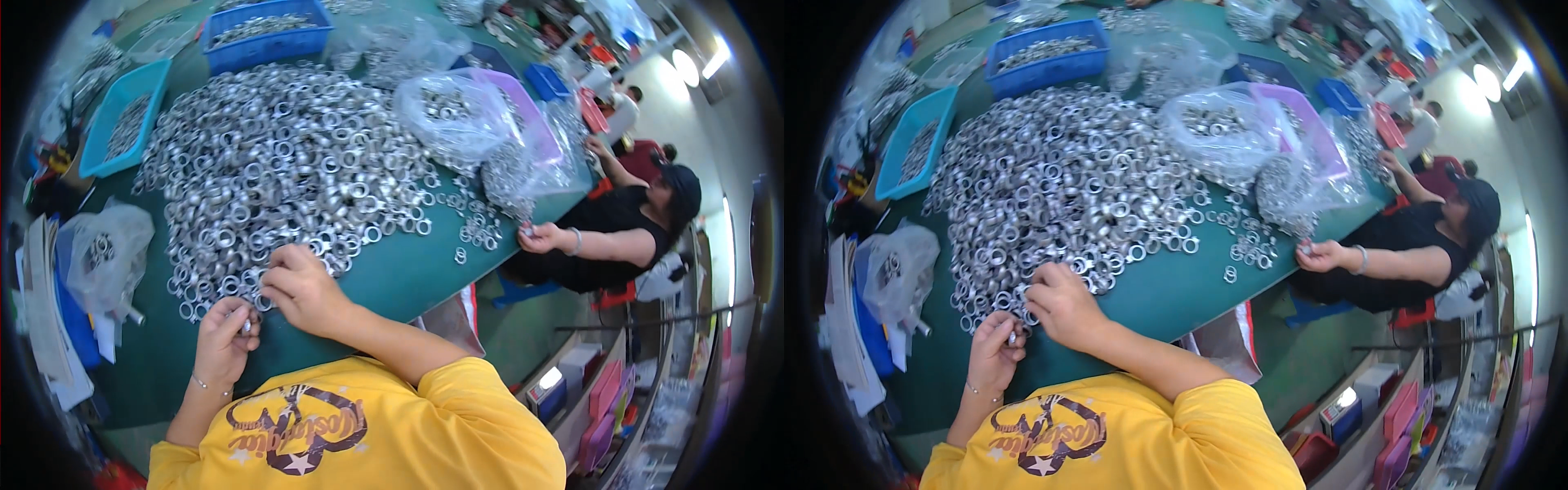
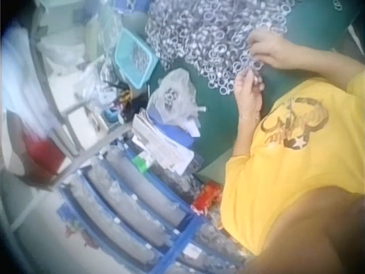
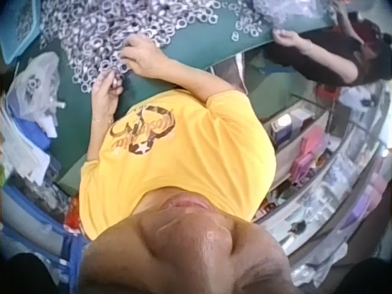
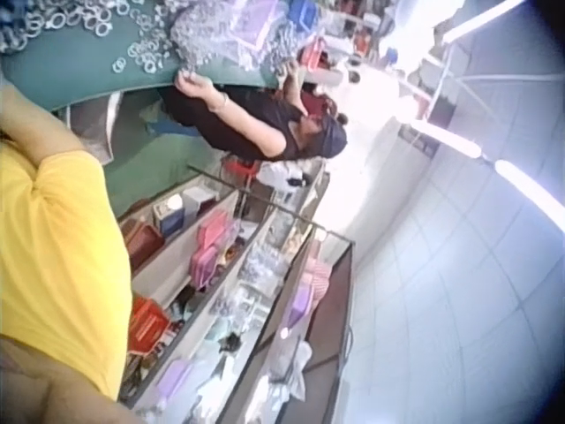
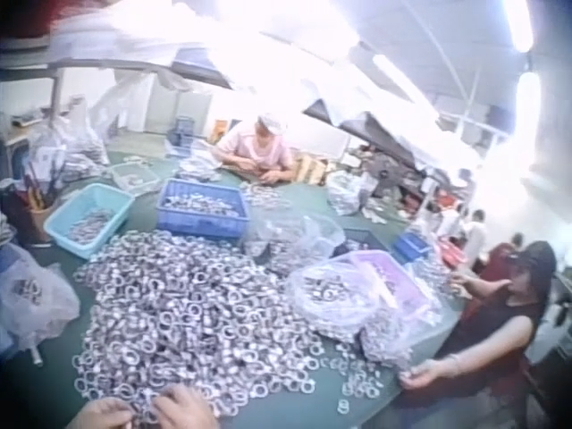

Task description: The person picks up metal rings from a pile on a table, holding each one to look at it before placing it into a plastic bag or a tray.

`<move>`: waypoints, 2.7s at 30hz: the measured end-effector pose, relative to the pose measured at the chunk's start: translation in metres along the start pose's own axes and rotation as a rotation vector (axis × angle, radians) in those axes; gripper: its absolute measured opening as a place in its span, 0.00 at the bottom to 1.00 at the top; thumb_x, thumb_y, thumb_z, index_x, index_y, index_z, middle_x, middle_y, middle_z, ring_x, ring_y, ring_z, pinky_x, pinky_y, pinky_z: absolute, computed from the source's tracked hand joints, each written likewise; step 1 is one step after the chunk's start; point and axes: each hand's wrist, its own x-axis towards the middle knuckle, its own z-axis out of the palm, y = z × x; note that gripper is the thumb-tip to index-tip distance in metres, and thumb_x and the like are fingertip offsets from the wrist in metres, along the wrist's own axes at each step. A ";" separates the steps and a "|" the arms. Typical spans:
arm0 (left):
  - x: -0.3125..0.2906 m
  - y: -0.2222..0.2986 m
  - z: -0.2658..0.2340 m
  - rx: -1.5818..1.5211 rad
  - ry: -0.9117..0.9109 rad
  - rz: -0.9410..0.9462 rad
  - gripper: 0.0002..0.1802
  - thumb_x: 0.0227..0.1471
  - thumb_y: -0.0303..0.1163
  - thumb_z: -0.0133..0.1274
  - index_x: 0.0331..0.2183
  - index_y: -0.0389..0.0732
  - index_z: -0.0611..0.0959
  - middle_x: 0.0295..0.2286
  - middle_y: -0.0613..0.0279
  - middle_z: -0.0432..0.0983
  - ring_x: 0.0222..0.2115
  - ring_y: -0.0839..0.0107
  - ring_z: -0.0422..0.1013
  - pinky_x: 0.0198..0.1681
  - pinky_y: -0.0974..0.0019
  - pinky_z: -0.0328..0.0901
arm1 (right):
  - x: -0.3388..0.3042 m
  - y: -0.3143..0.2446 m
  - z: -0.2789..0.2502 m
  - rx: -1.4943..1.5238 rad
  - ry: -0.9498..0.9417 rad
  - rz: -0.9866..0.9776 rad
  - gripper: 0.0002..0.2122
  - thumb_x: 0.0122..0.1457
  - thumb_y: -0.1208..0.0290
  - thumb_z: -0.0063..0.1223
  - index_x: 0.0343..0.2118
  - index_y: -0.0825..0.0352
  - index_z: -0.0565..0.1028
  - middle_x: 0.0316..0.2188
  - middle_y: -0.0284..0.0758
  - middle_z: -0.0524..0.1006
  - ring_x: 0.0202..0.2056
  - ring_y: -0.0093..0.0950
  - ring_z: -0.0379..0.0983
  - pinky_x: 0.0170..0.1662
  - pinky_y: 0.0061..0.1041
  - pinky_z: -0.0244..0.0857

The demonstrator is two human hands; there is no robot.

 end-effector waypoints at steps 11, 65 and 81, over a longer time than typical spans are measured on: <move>0.001 0.000 -0.001 0.068 -0.017 0.063 0.05 0.52 0.29 0.50 0.28 0.39 0.72 0.21 0.65 0.70 0.19 0.79 0.65 0.18 0.80 0.57 | -0.010 -0.013 0.008 0.398 -0.021 -0.002 0.05 0.48 0.78 0.54 0.27 0.69 0.70 0.35 0.39 0.70 0.36 0.35 0.68 0.38 0.27 0.63; -0.007 0.003 0.007 0.585 -0.058 0.506 0.05 0.48 0.26 0.54 0.29 0.35 0.80 0.25 0.66 0.73 0.22 0.80 0.68 0.26 0.79 0.63 | -0.017 -0.018 0.005 0.639 -0.124 0.279 0.15 0.50 0.90 0.46 0.41 0.72 0.68 0.42 0.38 0.69 0.41 0.25 0.70 0.42 0.20 0.67; -0.007 0.005 0.006 0.906 -0.169 0.839 0.06 0.39 0.19 0.57 0.26 0.34 0.79 0.24 0.59 0.73 0.26 0.68 0.70 0.29 0.71 0.64 | -0.018 -0.019 0.001 0.966 -0.176 0.634 0.07 0.60 0.75 0.42 0.38 0.72 0.69 0.27 0.33 0.72 0.27 0.19 0.70 0.32 0.16 0.65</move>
